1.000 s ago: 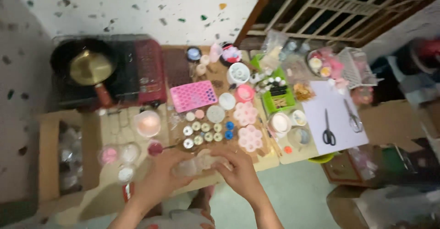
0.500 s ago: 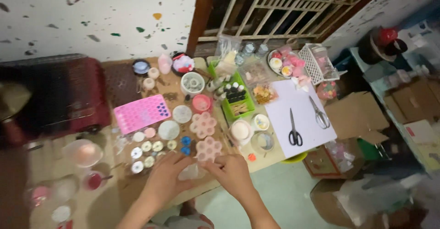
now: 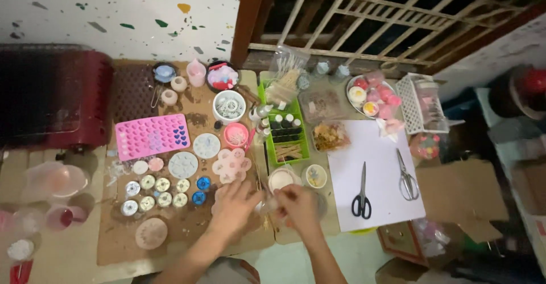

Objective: Preparing and mixing ingredients in small cups and silicone molds for candle making

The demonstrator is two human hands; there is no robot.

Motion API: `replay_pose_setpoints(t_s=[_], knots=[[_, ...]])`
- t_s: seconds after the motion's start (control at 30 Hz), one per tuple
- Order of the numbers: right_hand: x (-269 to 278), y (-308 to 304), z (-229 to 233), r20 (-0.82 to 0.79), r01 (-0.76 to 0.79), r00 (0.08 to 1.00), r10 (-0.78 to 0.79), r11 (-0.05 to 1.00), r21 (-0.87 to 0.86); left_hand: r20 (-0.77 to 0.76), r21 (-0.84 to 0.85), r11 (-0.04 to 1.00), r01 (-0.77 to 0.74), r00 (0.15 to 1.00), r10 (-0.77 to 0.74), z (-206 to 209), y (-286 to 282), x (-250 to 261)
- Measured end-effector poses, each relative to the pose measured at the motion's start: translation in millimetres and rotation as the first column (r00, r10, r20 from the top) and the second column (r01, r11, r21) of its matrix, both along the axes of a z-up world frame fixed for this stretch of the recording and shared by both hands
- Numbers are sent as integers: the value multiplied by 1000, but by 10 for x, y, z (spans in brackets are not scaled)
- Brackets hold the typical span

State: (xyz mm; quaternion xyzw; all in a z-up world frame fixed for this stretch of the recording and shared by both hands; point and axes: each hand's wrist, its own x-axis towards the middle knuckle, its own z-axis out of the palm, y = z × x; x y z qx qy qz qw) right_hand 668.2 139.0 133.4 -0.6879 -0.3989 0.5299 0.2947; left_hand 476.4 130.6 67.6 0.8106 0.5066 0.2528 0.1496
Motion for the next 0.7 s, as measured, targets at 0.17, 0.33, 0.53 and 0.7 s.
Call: replay_pose_setpoints(t_s=[0.17,0.33,0.53,0.7], knots=[[239,459,-159,7,-25,1000,25,989,148,90,21,991,-131,988,129,-84,517,419],[148,1104,-1052,565,-274,824,48,907,321,149,-506,850,-147,956,254,602,860,310],[83,1333,-1956,630,-453,773,77,762,463,339,-175,875,-451,807,484,34,161,-713],[92,1413,-1900,629,-386,774,71,841,380,176,-248,600,-761,574,800,-192,-804,-1807]])
